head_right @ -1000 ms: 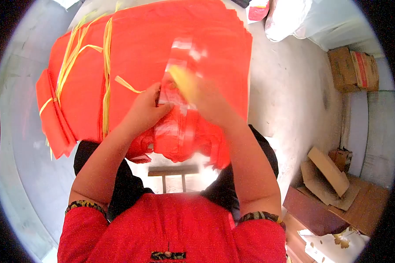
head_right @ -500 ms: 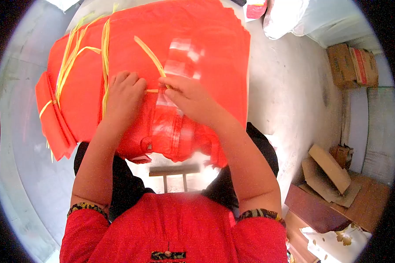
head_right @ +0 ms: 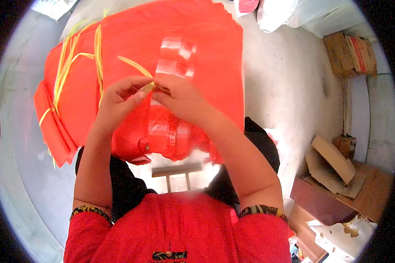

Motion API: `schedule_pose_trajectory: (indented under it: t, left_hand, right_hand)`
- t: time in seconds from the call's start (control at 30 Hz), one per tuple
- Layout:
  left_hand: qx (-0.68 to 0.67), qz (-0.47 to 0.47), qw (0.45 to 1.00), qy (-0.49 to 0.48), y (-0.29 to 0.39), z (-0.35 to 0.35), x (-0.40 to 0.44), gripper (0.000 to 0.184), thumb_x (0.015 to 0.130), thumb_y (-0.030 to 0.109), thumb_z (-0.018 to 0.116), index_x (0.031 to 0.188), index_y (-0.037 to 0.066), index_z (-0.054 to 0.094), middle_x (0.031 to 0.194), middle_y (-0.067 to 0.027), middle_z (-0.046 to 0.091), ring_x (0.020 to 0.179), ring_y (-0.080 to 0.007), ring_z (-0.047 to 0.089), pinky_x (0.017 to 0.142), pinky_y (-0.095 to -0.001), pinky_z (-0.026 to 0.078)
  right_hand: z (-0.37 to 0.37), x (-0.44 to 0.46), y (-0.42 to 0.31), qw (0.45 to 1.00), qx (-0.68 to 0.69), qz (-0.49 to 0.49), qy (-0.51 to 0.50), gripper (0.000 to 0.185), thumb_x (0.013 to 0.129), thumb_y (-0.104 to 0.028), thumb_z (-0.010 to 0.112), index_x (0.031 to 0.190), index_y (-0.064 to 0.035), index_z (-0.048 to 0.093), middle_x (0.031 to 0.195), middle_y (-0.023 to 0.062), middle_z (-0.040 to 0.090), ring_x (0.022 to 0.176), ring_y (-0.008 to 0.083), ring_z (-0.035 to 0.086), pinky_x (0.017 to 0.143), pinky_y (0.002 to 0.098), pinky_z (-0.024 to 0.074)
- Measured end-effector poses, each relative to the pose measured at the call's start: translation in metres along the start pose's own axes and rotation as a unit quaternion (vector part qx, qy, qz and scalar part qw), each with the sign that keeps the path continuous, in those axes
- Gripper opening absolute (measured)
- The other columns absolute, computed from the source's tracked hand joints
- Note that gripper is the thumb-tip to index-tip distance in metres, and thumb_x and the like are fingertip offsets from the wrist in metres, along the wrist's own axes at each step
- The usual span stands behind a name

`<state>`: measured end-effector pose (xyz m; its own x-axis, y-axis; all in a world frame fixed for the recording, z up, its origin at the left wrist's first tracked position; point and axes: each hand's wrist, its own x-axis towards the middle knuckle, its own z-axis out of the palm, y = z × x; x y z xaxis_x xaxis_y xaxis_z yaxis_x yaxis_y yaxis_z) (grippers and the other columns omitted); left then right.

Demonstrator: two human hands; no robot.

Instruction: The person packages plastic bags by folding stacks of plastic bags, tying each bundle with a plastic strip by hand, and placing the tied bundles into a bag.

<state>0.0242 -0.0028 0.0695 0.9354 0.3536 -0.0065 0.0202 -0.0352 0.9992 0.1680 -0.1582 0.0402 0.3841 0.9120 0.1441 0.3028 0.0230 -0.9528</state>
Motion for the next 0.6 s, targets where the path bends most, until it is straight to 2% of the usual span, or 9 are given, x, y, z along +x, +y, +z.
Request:
schedule_pose_trajectory:
  t: [0.07,0.1,0.2,0.27,0.37,0.47,0.57,0.6]
  left_hand:
    - [-0.012,0.038,0.999,-0.010,0.003,0.004,-0.003,0.048,0.092,0.008,0.077,0.137,0.001,0.064,0.112,-0.0030,0.071,0.106,-0.0128,0.066,0.095,-0.0319,0.052]
    - [0.055,0.061,0.997,-0.001,0.006,0.006,-0.002,0.052,0.089,0.008,0.079,0.138,0.002,0.062,0.114,-0.0045,0.070,0.107,-0.0152,0.066,0.096,-0.0330,0.052]
    - [0.209,0.123,0.970,0.012,0.006,0.008,-0.002,0.060,0.084,0.009,0.083,0.140,0.004,0.061,0.119,-0.0075,0.069,0.105,-0.0197,0.065,0.093,-0.0351,0.051]
    - [0.249,0.156,0.956,-0.002,-0.010,0.008,0.001,0.056,0.084,0.011,0.084,0.136,0.006,0.065,0.119,-0.0075,0.068,0.097,-0.0192,0.063,0.085,-0.0348,0.050]
    - [0.333,0.150,0.931,0.002,-0.013,0.005,0.005,0.028,0.085,0.005,0.078,0.113,0.002,0.072,0.104,-0.0120,0.072,0.091,-0.0283,0.065,0.082,-0.0372,0.053]
    - [0.307,0.062,0.949,0.022,-0.004,0.009,0.003,0.011,0.090,0.004,0.076,0.099,-0.001,0.073,0.091,-0.0066,0.072,0.079,-0.0190,0.063,0.072,-0.0334,0.052]
    - [0.105,-0.017,0.993,0.055,-0.017,0.012,0.001,0.011,0.094,0.008,0.075,0.096,-0.002,0.071,0.082,-0.0008,0.068,0.072,-0.0098,0.058,0.065,-0.0290,0.047]
    - [0.096,-0.040,0.993,0.048,-0.017,0.009,0.001,0.012,0.095,0.009,0.074,0.095,-0.002,0.071,0.081,0.0005,0.067,0.072,-0.0083,0.058,0.065,-0.0284,0.047]
  right_hand:
    - [0.000,-0.003,-0.002,0.997,0.017,0.069,0.019,0.018,0.100,-0.013,0.067,0.111,0.0013,0.069,0.095,0.0198,0.070,0.091,0.0270,0.070,0.079,0.0396,0.0537]
    - [0.000,-0.003,-0.005,0.994,0.026,0.102,0.028,0.016,0.100,-0.013,0.066,0.107,0.0013,0.069,0.092,0.0200,0.069,0.088,0.0278,0.070,0.077,0.0404,0.0532]
    - [-0.003,-0.002,-0.015,0.993,-0.056,0.104,0.029,0.016,0.101,-0.014,0.065,0.103,0.0004,0.070,0.090,0.0201,0.069,0.082,0.0312,0.069,0.073,0.0416,0.0530]
    - [0.001,-0.004,-0.007,0.997,-0.018,0.072,0.036,0.016,0.101,-0.015,0.064,0.104,0.0005,0.070,0.091,0.0204,0.069,0.083,0.0323,0.070,0.073,0.0415,0.0536]
    - [0.002,-0.006,-0.010,0.997,-0.016,0.074,0.034,0.017,0.101,-0.016,0.065,0.105,0.0002,0.070,0.092,0.0201,0.070,0.086,0.0326,0.072,0.073,0.0413,0.0544]
    - [-0.002,-0.008,-0.022,0.996,-0.026,0.085,0.021,0.019,0.101,-0.017,0.066,0.109,-0.0007,0.069,0.095,0.0191,0.071,0.091,0.0334,0.073,0.075,0.0414,0.0554]
    - [-0.001,-0.013,-0.026,0.996,-0.024,0.055,0.060,0.021,0.099,-0.016,0.066,0.115,-0.0024,0.068,0.095,0.0178,0.070,0.093,0.0349,0.072,0.077,0.0426,0.0556]
    - [0.000,-0.015,-0.026,0.996,-0.023,0.040,0.081,0.022,0.098,-0.015,0.066,0.117,-0.0031,0.067,0.095,0.0173,0.070,0.093,0.0354,0.071,0.077,0.0431,0.0555]
